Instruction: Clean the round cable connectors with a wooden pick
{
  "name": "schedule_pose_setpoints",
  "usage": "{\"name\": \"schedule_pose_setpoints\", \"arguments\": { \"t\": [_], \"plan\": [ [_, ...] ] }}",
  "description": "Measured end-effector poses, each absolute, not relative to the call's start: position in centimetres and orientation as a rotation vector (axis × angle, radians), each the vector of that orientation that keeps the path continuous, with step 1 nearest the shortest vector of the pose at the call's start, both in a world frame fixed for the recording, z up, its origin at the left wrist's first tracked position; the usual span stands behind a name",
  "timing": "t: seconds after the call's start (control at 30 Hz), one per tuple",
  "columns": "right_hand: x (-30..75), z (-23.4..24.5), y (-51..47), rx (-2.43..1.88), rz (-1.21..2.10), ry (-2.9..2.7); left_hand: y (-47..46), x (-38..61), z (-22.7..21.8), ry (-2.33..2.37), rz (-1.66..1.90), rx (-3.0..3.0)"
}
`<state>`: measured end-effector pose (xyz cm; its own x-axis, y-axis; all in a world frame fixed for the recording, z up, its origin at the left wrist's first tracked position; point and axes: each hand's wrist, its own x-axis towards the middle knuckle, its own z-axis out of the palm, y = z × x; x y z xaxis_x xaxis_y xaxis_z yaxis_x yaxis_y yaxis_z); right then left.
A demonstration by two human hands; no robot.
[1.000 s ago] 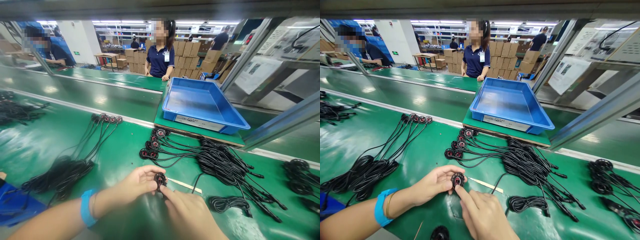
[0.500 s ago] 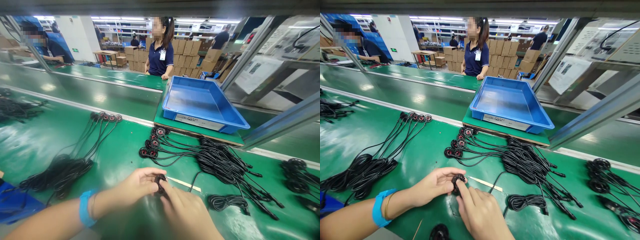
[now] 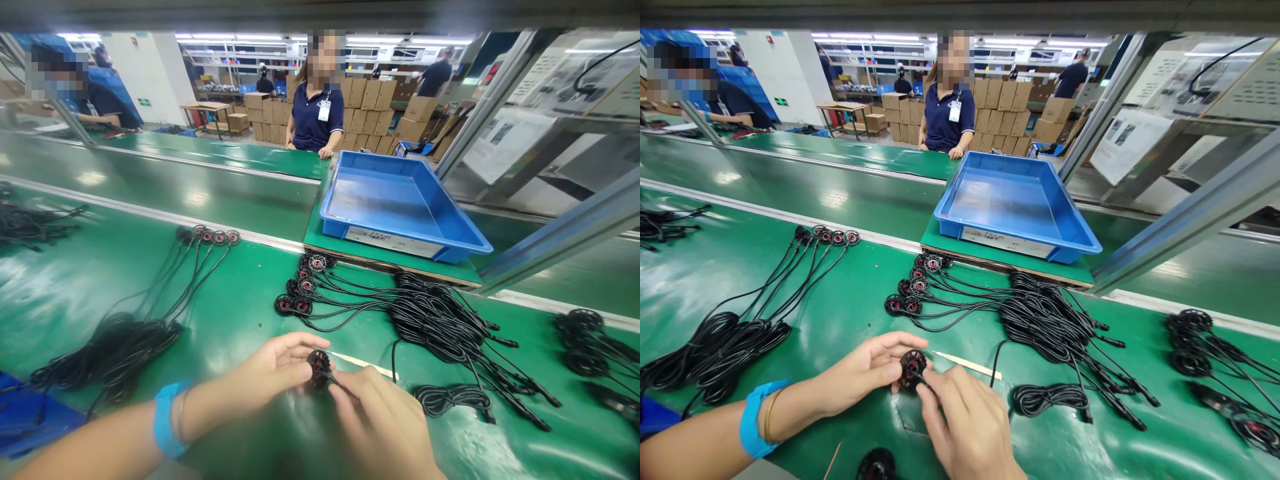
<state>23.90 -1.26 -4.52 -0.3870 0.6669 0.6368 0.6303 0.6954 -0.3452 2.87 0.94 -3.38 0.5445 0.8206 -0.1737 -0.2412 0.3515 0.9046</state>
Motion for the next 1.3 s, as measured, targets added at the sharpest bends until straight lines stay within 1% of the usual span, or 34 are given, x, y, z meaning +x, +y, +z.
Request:
{"name": "schedule_pose_setpoints", "arguments": {
  "t": [0.07,0.2,0.27,0.37,0.5,0.6,0.83,1.03,1.3],
  "plan": [
    [24.0,-4.2,-1.2,-0.993,0.143,-2.136,1.0,3.0,-3.5,0.697,0.746,0.957],
    [24.4,-3.9,-1.3,-1.046,0.527,-2.094,1.1,3.2,-3.5,0.657,0.758,0.843],
    [24.6,-3.8,-1.3,-1.103,0.635,-2.038,1.2,3.3,-3.3,0.662,0.772,0.802],
    [24.7,-3.4,-1.3,-1.163,0.713,-1.996,1.3,3.3,-3.0,0.693,0.784,0.768],
    [24.6,-2.9,-1.1,-1.131,0.713,-2.019,1.2,3.3,-2.8,0.699,0.791,0.767],
    [24.6,-3.1,-1.0,-1.098,0.635,-2.020,1.1,3.3,-2.8,0.689,0.809,0.804],
    [24.5,-4.2,-1.6,-1.030,0.178,-2.073,1.0,3.3,-3.2,0.715,0.811,0.865],
    [24.4,-3.9,-1.6,-1.021,-0.106,-2.153,0.9,3.5,-3.6,0.735,0.787,0.852],
    [24.4,-4.2,-1.8,-0.973,-0.343,-2.281,1.0,3.3,-4.0,0.826,0.772,0.962]
  ]
}}
